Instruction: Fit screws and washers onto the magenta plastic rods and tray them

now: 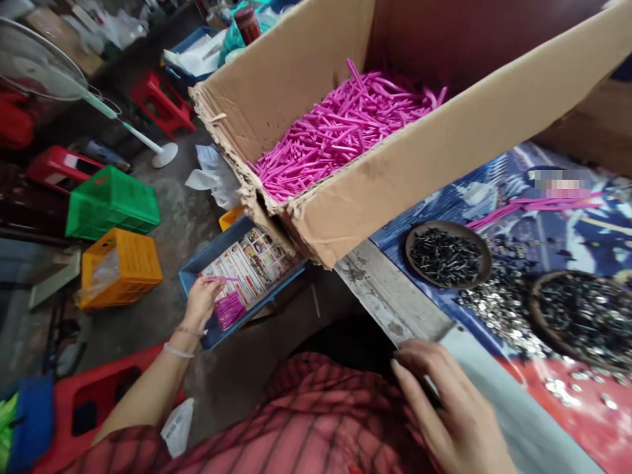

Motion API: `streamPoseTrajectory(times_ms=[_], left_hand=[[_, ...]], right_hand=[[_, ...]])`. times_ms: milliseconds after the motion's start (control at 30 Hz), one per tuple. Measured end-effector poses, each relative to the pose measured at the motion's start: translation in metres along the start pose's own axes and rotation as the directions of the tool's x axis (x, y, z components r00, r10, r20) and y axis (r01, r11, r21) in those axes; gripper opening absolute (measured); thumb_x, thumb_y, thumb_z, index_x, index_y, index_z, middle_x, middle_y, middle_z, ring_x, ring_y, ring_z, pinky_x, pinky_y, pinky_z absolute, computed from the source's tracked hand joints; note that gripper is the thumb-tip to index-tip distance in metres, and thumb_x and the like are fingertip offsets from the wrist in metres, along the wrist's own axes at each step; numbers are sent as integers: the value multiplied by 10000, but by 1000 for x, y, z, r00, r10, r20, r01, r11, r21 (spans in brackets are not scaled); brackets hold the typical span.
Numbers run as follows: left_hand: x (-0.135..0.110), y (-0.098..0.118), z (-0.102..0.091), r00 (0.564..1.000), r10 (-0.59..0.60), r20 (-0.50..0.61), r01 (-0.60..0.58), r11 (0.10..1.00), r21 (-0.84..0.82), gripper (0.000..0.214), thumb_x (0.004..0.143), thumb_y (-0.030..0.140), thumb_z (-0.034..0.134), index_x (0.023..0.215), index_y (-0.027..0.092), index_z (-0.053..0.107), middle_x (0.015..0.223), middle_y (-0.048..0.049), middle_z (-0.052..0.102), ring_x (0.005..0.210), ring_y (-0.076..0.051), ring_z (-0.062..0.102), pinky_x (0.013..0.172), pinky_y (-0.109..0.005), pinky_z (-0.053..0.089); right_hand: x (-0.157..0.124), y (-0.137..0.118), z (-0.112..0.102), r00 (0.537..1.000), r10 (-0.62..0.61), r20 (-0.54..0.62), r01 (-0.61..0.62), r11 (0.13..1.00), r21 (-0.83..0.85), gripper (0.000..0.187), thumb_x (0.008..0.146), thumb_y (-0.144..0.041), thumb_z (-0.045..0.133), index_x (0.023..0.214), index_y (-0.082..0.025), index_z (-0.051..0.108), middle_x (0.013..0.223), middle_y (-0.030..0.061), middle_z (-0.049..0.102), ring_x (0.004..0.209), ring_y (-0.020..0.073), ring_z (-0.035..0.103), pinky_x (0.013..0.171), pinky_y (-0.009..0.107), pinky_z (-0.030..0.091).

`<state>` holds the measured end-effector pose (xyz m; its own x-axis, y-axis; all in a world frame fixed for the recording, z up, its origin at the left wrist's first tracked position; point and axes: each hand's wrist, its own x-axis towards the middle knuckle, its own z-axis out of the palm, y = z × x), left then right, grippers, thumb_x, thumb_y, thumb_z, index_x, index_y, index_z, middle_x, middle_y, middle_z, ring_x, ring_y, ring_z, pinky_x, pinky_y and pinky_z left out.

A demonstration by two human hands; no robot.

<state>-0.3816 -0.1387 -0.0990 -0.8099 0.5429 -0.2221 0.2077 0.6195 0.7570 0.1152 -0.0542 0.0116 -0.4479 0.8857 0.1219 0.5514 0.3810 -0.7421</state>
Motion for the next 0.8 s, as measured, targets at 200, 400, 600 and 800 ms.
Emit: streamPoseTrajectory(times_ms=[200, 400, 600, 800], left_hand=[[41, -30, -21, 987, 4, 159, -38, 978, 207, 332, 980, 343, 647, 1254, 157, 622, 1229, -98, 662, 1028, -232, 681, 868, -435, 599], [55, -46, -53, 950, 12, 313, -175, 849, 498, 314, 977, 344, 650, 1235, 165, 639, 1253, -96, 658, 1072, -246, 669, 912, -455, 583], [58, -50, -33, 967, 32, 253, -197, 727, 658, 340, 976, 335, 653, 1268, 165, 621, 1288, -107, 643, 1113, -257, 658, 937, -478, 573], [69, -50, -18, 994, 2, 107, -83, 650, 755, 370, 978, 343, 649, 1300, 168, 602, 1303, -111, 632, 1105, -258, 660, 923, -475, 580]], right_hand=[[5, -19, 23, 986, -56, 156, 56, 998, 6, 200, 1032, -372, 489, 1019, -271, 661, 1002, 65, 741, 845, 198, 769, 719, 254, 634], [11, -32, 40, 935, -19, 354, 17, 1000, 8, 191, 1041, -335, 451, 1010, -277, 631, 968, 43, 724, 802, 189, 758, 673, 254, 627], [20, -41, 46, 904, -30, 427, 30, 1000, 6, 218, 1032, -312, 435, 906, -270, 608, 839, 34, 688, 653, 185, 711, 578, 273, 592], [14, -36, 47, 908, -23, 419, 33, 999, -19, 218, 1041, -296, 421, 909, -262, 591, 850, 31, 675, 671, 182, 708, 589, 281, 581]])
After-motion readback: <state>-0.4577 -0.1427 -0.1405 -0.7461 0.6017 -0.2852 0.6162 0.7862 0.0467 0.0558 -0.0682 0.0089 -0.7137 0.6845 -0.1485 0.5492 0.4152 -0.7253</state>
